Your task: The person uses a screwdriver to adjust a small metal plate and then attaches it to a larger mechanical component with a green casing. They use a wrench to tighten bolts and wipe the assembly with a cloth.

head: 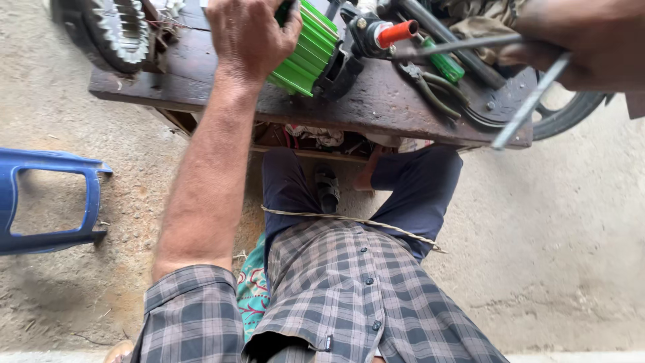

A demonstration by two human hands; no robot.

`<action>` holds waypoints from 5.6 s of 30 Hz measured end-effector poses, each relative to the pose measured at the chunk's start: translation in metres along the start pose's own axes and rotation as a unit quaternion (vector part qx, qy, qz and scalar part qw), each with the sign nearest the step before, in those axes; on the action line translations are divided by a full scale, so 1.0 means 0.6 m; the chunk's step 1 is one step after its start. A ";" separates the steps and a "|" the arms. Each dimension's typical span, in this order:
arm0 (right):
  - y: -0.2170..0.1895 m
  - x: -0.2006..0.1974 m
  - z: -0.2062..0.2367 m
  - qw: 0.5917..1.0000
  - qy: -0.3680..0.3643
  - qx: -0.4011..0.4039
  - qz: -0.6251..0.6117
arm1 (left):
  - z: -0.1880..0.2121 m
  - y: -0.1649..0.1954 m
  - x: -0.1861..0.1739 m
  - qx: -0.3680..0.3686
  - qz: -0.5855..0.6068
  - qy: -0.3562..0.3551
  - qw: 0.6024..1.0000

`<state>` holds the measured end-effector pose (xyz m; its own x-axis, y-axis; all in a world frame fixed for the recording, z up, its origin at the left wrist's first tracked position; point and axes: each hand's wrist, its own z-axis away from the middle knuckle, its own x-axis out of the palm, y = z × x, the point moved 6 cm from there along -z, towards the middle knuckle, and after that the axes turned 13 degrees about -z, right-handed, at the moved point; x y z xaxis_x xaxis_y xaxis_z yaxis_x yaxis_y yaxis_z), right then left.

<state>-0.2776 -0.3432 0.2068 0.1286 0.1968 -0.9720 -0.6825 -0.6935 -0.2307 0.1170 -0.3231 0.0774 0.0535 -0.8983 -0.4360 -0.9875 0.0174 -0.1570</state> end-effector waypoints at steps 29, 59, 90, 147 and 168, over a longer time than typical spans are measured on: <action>-0.137 -0.063 -0.065 0.927 0.038 -0.230 0.295 | -0.051 0.010 -0.042 -0.030 0.135 -0.043 0.989; -0.129 -0.049 -0.125 0.911 -0.029 -0.412 0.007 | -0.041 0.006 -0.032 -0.049 0.105 -0.025 0.993; -0.059 -0.014 -0.120 0.972 0.024 -0.209 -0.107 | -0.030 0.006 -0.001 -0.068 0.073 -0.053 0.994; 0.148 0.253 -0.067 0.976 0.124 0.134 -0.120 | -0.035 0.072 -0.038 -0.022 0.031 -0.120 0.992; -0.036 0.269 -0.141 0.760 0.319 -0.080 -0.561 | 0.018 0.102 -0.094 -0.015 -0.021 -0.055 0.998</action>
<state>-0.1815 -0.3551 0.0511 0.9222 0.3858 0.0287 0.2046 -0.4234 -0.8825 0.0551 -0.2669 0.0828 0.1099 -0.8447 -0.5238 -0.9878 -0.0342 -0.1519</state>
